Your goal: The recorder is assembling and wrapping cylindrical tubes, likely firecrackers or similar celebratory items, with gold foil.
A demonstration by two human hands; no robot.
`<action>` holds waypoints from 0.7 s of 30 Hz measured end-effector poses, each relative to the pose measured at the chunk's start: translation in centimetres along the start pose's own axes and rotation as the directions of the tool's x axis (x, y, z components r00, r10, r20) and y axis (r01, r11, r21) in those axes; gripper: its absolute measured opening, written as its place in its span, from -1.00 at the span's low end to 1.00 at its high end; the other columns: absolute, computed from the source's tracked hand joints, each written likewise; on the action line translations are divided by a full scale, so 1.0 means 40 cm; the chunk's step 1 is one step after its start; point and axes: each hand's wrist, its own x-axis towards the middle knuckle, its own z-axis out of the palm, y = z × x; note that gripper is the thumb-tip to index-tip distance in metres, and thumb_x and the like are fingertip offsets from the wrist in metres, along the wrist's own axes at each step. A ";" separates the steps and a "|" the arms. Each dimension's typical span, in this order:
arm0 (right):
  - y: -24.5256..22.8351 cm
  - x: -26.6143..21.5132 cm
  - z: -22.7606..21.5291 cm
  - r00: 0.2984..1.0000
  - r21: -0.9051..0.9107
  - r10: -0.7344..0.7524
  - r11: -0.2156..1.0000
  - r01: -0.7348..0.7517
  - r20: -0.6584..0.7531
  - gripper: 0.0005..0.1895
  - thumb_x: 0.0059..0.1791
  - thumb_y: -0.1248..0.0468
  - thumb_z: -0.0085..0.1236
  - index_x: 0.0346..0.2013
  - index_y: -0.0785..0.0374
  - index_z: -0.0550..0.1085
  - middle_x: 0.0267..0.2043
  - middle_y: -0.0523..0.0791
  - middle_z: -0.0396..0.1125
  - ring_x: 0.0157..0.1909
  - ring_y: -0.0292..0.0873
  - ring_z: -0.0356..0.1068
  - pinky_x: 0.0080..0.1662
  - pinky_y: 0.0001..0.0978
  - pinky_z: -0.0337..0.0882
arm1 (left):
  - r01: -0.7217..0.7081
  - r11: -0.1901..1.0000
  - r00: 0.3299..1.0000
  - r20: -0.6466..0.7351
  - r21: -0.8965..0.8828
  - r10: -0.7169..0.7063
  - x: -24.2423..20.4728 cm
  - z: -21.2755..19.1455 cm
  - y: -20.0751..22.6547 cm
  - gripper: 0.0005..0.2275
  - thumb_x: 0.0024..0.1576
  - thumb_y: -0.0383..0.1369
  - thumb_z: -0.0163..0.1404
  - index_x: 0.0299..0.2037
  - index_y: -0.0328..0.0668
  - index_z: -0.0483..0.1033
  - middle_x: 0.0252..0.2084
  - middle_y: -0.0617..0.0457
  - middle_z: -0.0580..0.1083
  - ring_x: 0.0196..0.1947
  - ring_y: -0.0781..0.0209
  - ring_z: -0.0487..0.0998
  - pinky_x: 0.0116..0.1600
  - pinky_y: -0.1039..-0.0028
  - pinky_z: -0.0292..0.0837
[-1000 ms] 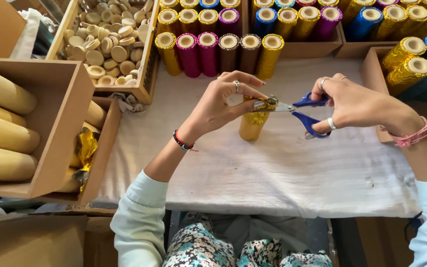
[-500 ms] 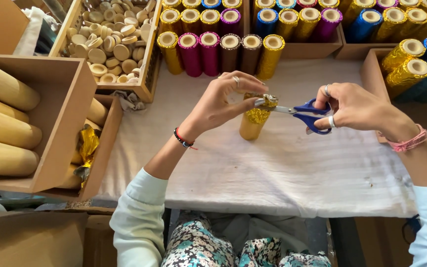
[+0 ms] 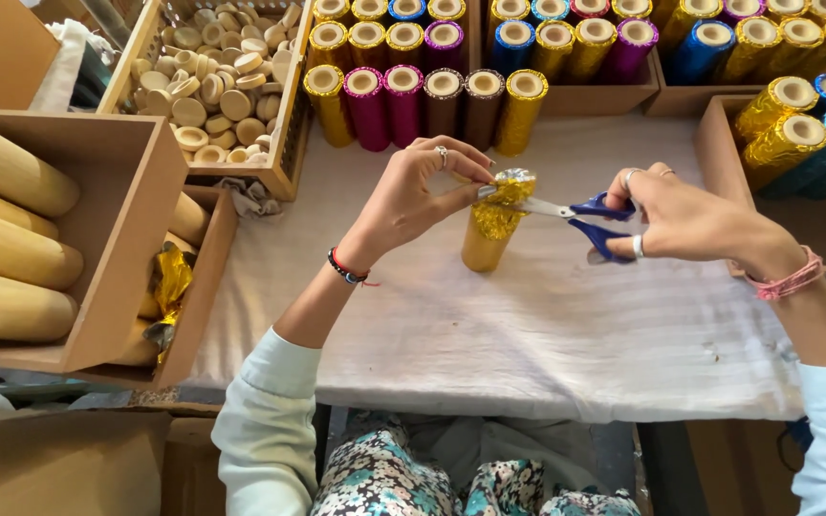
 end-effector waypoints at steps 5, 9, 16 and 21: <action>0.019 0.012 0.007 0.993 -0.085 -0.091 0.992 0.097 0.072 -0.15 -0.35 -0.16 0.56 -0.05 0.28 0.35 -0.08 0.00 0.26 -0.07 -0.08 0.22 -0.05 -0.29 0.33 | 0.005 1.000 1.000 0.004 -0.005 -0.005 0.005 -0.001 0.008 -0.85 0.05 -0.49 0.24 -0.19 -0.12 0.70 0.00 0.10 0.60 0.07 0.17 0.55 0.24 0.35 0.44; -0.023 0.010 -0.006 0.991 -0.103 -0.073 0.991 0.085 0.114 -0.14 -0.36 -0.20 0.53 -0.05 0.26 0.35 -0.07 -0.01 0.30 0.03 -0.06 0.21 0.00 -0.27 0.34 | 0.015 1.000 1.000 0.011 -0.002 -0.015 0.004 -0.003 0.013 -0.84 0.04 -0.51 0.23 -0.19 -0.12 0.70 0.00 0.10 0.60 0.09 0.16 0.53 0.25 0.34 0.43; -0.049 0.025 -0.007 0.987 -0.090 -0.134 0.986 0.142 0.094 -0.16 -0.36 -0.18 0.56 -0.06 0.25 0.36 -0.02 0.00 0.26 0.12 -0.07 0.19 0.04 -0.28 0.31 | 0.018 1.000 1.000 0.008 0.000 -0.018 0.003 -0.001 0.010 -0.84 0.04 -0.50 0.23 -0.18 -0.10 0.71 0.01 0.11 0.60 0.10 0.15 0.52 0.24 0.33 0.42; -0.078 0.028 -0.008 0.989 -0.100 -0.140 0.984 0.145 0.053 -0.17 -0.35 -0.13 0.56 -0.03 0.26 0.37 0.01 0.03 0.25 0.08 -0.05 0.25 0.03 -0.26 0.35 | 0.011 1.000 1.000 0.004 -0.006 -0.011 0.004 0.000 0.015 -0.84 0.04 -0.49 0.23 -0.19 -0.10 0.71 0.01 0.11 0.59 0.11 0.15 0.52 0.24 0.34 0.43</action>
